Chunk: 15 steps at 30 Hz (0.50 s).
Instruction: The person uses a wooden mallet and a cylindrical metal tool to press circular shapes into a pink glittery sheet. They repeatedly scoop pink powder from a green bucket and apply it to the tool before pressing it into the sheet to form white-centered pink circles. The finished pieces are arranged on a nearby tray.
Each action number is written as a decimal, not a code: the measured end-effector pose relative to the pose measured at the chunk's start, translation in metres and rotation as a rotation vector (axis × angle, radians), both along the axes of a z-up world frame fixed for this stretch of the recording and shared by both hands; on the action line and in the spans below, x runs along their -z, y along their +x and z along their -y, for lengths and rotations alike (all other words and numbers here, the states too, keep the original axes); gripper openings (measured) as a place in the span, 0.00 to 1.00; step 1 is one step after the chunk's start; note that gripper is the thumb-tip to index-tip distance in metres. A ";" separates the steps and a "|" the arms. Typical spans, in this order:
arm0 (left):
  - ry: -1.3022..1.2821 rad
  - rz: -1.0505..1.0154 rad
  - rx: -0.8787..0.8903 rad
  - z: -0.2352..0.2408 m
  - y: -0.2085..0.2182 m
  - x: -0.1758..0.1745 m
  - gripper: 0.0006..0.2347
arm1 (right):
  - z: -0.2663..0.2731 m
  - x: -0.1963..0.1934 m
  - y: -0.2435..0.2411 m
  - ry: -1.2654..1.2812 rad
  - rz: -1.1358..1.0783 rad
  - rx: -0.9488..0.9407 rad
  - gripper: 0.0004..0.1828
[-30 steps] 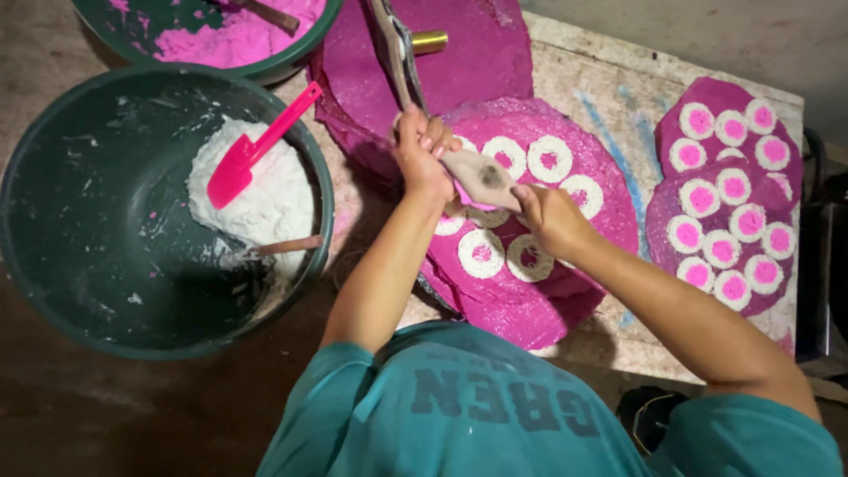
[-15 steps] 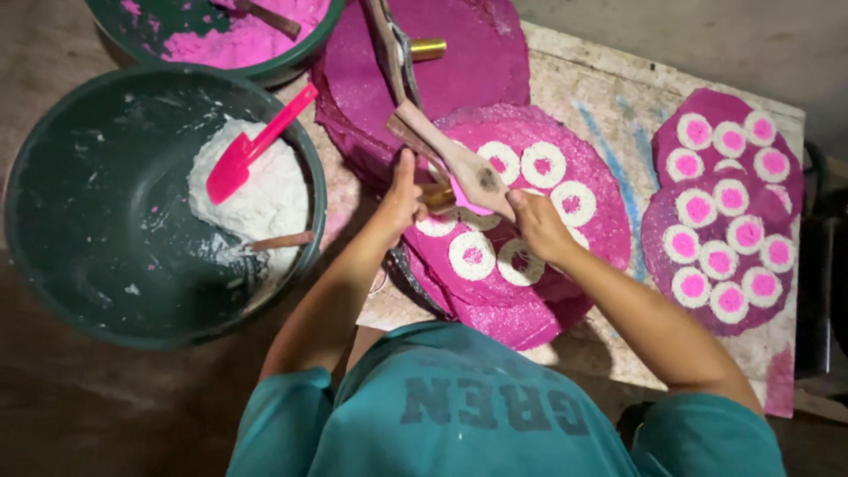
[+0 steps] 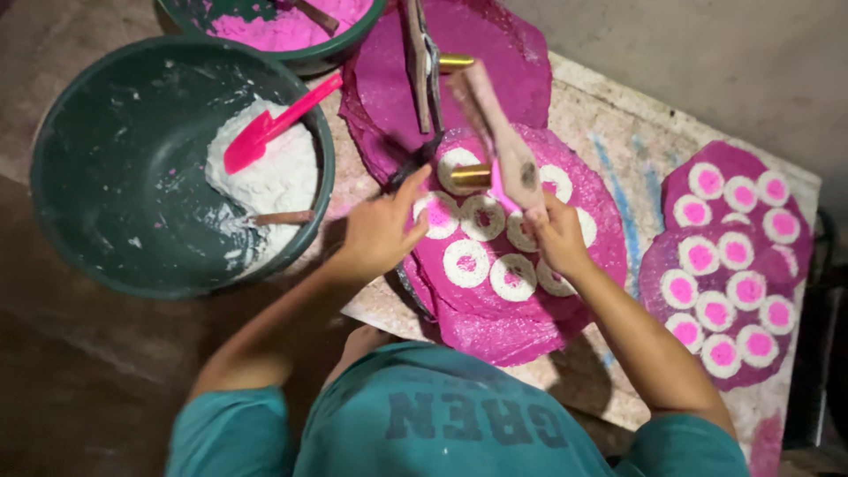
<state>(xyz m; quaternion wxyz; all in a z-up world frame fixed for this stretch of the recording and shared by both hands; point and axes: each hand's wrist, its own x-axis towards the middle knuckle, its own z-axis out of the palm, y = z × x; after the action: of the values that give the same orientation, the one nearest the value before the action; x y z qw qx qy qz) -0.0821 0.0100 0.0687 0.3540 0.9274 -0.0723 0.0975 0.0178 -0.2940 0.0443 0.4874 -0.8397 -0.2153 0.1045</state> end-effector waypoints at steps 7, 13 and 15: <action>-0.430 -0.155 0.914 0.011 0.001 -0.112 0.09 | -0.040 -0.138 -0.054 -0.210 0.463 -0.561 0.30; -0.107 -0.238 1.011 -0.044 -0.055 -0.153 0.10 | -0.143 -0.221 -0.044 -0.071 0.908 -1.104 0.34; -0.020 -0.250 0.980 -0.076 -0.065 -0.164 0.10 | -0.178 -0.227 -0.039 -0.054 0.777 -1.147 0.34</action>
<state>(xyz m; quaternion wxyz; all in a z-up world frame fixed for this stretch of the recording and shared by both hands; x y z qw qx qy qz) -0.1471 0.0859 0.2329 0.3731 0.7855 -0.4553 -0.1911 -0.0211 -0.1164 0.2710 0.2215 -0.5816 -0.7816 0.0426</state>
